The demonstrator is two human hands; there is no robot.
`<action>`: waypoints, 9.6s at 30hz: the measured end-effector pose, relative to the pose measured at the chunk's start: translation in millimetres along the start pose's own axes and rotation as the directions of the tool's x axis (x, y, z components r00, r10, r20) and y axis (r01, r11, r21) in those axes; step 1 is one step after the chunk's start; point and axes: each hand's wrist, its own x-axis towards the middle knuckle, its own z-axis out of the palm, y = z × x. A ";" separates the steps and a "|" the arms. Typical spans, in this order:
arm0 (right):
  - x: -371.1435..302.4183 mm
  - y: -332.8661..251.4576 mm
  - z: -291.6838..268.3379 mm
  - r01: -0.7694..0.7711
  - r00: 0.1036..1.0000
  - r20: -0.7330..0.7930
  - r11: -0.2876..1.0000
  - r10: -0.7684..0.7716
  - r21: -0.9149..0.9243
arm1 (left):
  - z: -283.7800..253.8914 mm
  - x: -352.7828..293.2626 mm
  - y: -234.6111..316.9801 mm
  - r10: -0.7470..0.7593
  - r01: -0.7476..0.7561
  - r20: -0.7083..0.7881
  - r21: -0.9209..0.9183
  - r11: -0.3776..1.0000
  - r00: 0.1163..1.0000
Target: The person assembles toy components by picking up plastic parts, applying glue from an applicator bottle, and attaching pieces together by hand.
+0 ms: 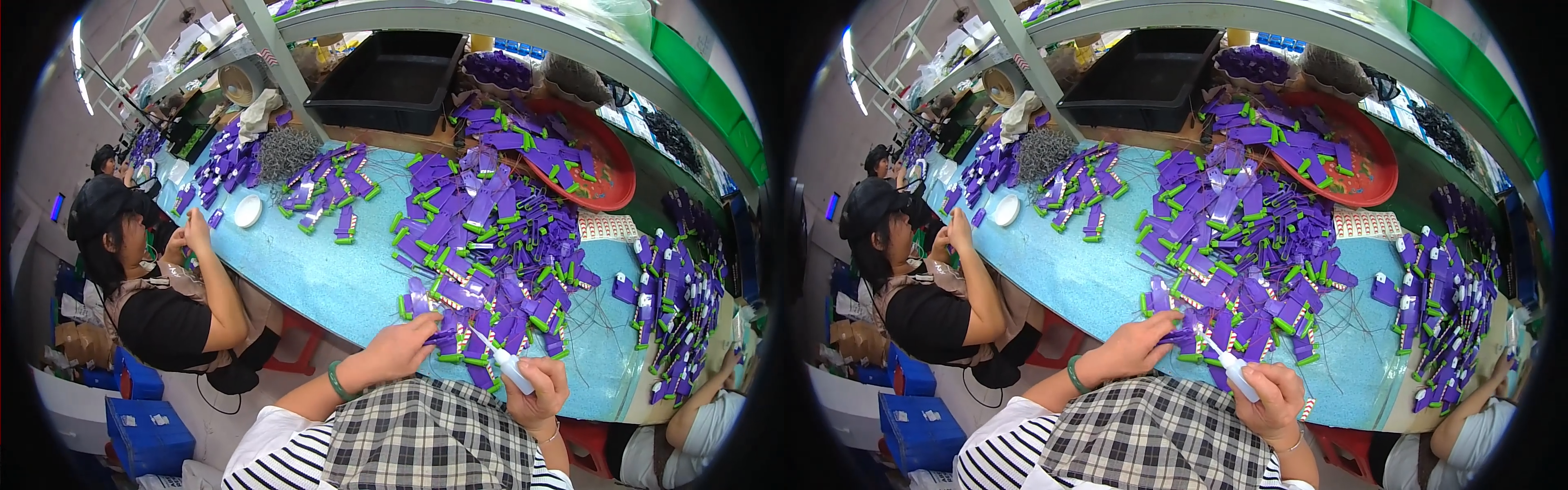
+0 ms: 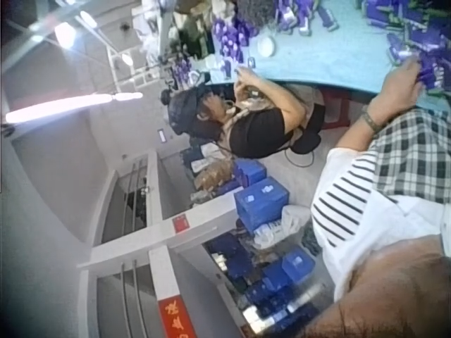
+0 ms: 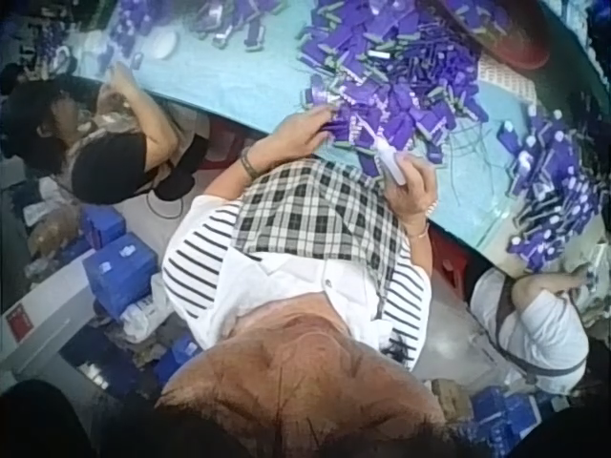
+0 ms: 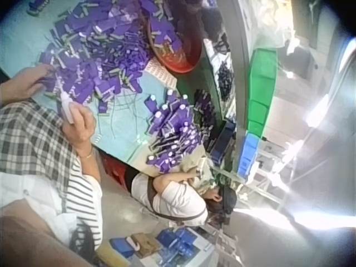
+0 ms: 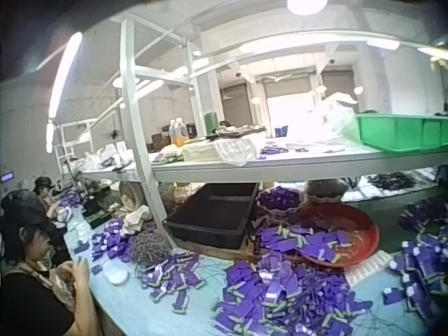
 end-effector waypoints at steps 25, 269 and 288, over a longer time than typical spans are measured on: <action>9.9 -3.8 9.7 -0.014 0.988 0.152 1.000 0.009 0.028 | -22.7 -11.7 -43.1 -0.324 0.385 -0.427 0.063 0.921 0.844; -4.7 6.2 -7.2 -0.077 0.997 -0.011 0.995 0.076 -0.062 | -122.5 38.9 -37.9 -0.157 0.149 0.151 0.069 0.986 0.976; 12.4 -4.0 8.2 0.003 0.994 0.110 1.000 -0.003 -0.006 | -83.4 -4.9 -82.0 -0.291 0.286 -0.012 0.225 0.931 0.957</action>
